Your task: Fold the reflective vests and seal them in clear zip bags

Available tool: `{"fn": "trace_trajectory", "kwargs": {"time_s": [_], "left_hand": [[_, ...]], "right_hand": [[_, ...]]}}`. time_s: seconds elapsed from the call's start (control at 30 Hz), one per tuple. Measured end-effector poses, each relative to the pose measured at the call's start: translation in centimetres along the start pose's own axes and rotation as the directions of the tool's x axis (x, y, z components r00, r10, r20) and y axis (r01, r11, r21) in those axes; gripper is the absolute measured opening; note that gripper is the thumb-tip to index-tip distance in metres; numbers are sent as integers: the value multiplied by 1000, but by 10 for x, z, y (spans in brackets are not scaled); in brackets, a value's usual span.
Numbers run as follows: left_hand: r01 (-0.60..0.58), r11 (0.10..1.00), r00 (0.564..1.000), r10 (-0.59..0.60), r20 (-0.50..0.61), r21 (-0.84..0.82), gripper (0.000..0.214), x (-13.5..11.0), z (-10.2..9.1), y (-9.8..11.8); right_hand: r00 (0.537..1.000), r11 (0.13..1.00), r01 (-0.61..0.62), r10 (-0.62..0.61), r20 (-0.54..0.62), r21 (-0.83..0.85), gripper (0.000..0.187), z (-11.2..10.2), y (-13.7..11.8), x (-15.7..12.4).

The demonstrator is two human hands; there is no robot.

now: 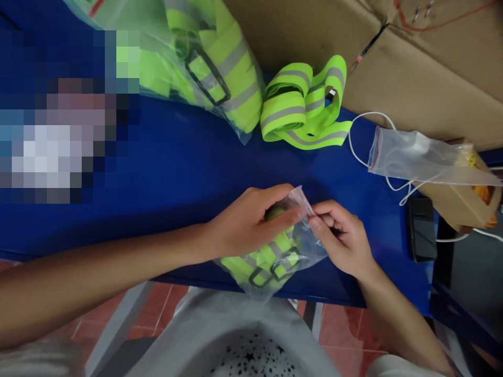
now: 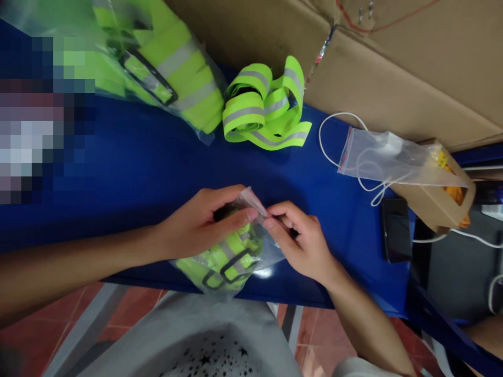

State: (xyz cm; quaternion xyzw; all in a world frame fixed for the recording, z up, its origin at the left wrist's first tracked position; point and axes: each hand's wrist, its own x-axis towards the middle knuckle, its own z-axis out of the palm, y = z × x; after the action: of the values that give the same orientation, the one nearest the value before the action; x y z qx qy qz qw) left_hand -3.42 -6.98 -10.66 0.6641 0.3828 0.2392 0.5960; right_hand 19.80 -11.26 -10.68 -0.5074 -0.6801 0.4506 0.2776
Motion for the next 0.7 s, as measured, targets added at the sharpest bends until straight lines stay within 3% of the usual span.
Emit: {"fn": "trace_trajectory", "kwargs": {"time_s": [0.33,0.53,0.7], "left_hand": [[-62,998,998,62,1,16,29,-1,1,-1],[-165,983,985,169,-39,77,22,0,1,-3],[-243,959,970,241,35,147,26,-1,4,-7]], "right_hand": [[993,977,107,-115,-30,-186,6,0,1,1],[996,985,84,-85,-1,-147,8,-2,-3,4],[984,959,178,-177,26,-219,18,4,-3,3]]}}
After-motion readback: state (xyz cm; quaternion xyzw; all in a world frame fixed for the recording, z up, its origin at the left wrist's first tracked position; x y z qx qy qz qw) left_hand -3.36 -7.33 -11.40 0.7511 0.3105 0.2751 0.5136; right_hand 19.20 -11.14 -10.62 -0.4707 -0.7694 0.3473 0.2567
